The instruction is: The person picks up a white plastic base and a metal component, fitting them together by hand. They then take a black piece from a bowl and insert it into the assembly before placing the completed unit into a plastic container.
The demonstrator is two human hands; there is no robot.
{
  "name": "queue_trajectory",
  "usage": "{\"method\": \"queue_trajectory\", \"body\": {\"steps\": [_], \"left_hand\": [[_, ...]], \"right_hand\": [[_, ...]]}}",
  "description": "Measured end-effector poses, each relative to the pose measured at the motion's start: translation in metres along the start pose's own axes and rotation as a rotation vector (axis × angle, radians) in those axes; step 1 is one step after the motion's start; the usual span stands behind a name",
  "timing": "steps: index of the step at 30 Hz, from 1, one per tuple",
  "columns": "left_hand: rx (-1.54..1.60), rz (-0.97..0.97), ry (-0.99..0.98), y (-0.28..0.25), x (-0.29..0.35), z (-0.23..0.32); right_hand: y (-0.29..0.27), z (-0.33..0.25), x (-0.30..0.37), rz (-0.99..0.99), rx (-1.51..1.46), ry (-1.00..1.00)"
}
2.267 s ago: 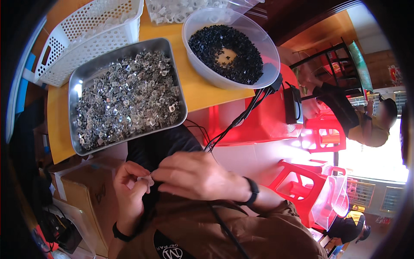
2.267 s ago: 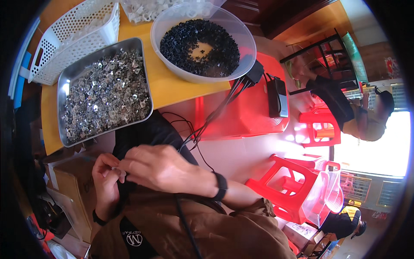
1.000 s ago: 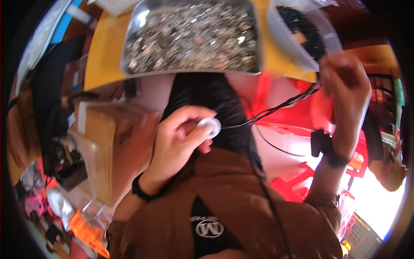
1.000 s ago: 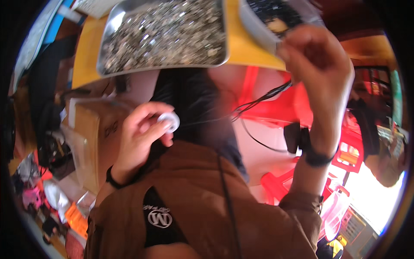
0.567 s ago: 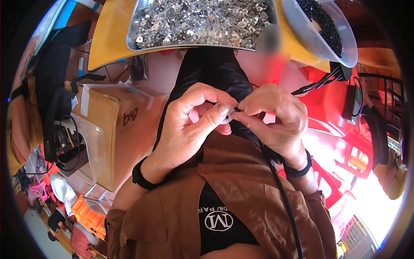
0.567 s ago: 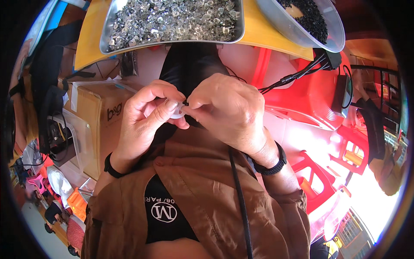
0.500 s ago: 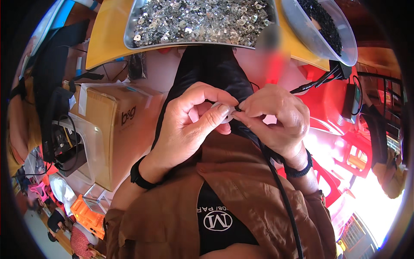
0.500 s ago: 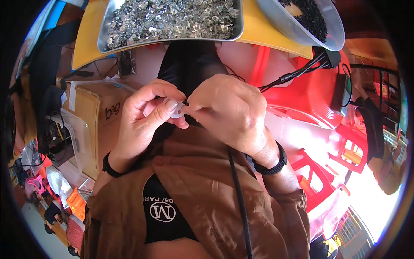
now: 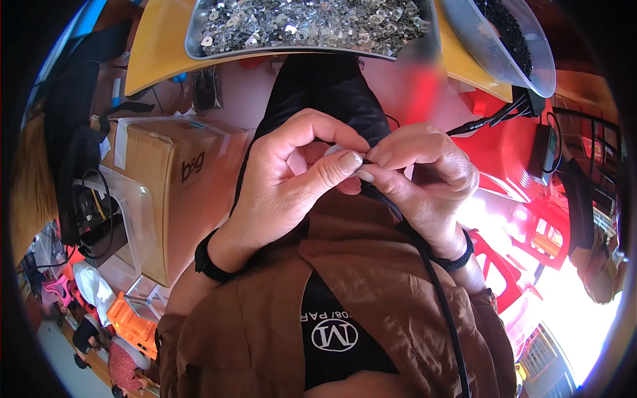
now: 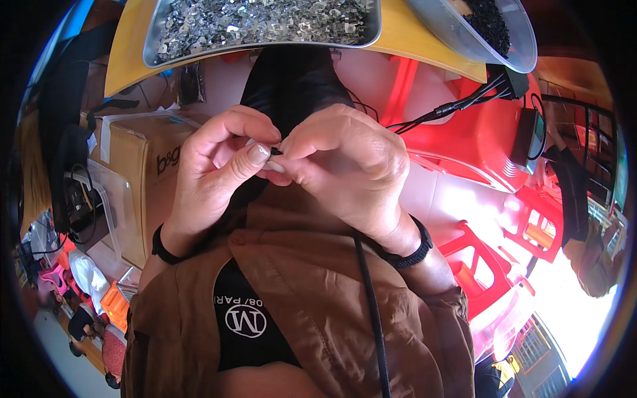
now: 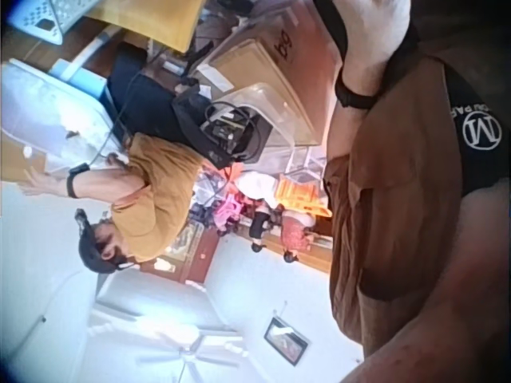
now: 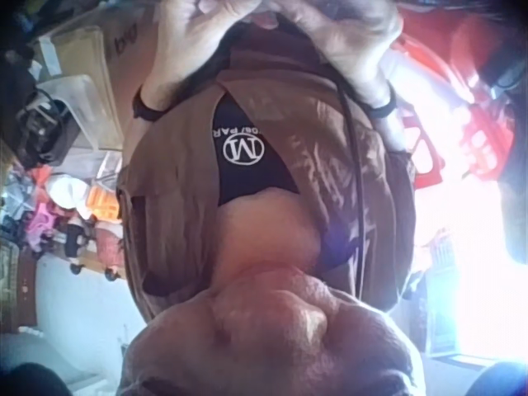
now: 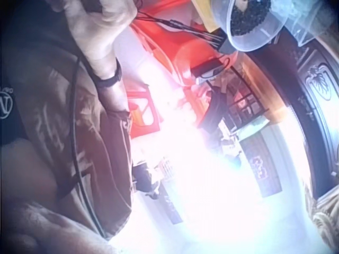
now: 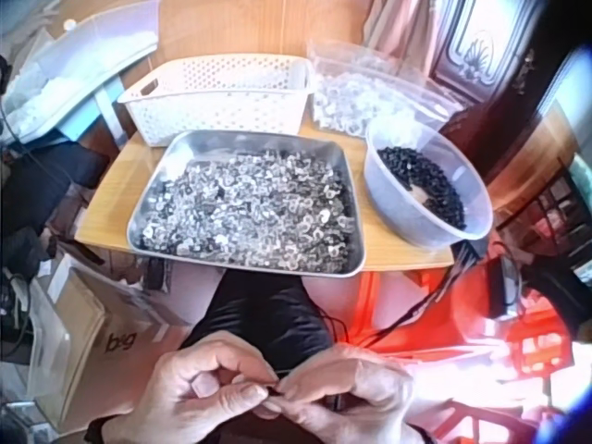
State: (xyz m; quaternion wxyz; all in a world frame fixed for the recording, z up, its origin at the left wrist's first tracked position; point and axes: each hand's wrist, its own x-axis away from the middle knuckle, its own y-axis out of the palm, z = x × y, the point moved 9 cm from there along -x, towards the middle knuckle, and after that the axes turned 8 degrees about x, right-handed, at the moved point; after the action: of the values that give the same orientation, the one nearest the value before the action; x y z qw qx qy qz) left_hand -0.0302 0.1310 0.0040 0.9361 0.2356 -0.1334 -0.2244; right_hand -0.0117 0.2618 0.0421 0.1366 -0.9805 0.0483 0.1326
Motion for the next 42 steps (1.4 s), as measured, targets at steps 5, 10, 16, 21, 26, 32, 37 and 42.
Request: {"method": "queue_trajectory", "body": {"steps": [5,10,16,21,26,32,37,42], "left_hand": [[-0.006,0.017,0.044,-0.003,0.002,0.000],[-0.169,0.012,0.099,-0.005,0.000,0.007],[-0.190,0.055,0.150,-0.006,0.002,0.009],[-0.343,0.038,0.228,-0.007,0.001,0.011],[-0.403,0.047,0.247,-0.003,0.003,0.014],[-0.086,0.059,0.134,-0.005,0.003,0.004],[-0.129,0.062,0.035,-0.006,0.004,0.000],[-0.119,0.084,0.021,-0.009,0.005,-0.001]], "right_hand": [[0.004,-0.015,-0.003,-0.059,0.182,-0.179],[0.006,0.003,0.000,-0.079,0.134,0.029],[0.010,0.011,-0.003,-0.108,0.070,0.094],[0.016,0.012,-0.002,-0.211,0.209,0.171],[0.013,0.019,0.004,-0.136,0.106,0.224],[0.005,0.026,0.002,-0.095,0.140,0.256],[-0.003,0.021,-0.002,-0.136,0.205,0.265],[0.003,-0.004,-0.010,-0.269,0.463,0.067]]}}
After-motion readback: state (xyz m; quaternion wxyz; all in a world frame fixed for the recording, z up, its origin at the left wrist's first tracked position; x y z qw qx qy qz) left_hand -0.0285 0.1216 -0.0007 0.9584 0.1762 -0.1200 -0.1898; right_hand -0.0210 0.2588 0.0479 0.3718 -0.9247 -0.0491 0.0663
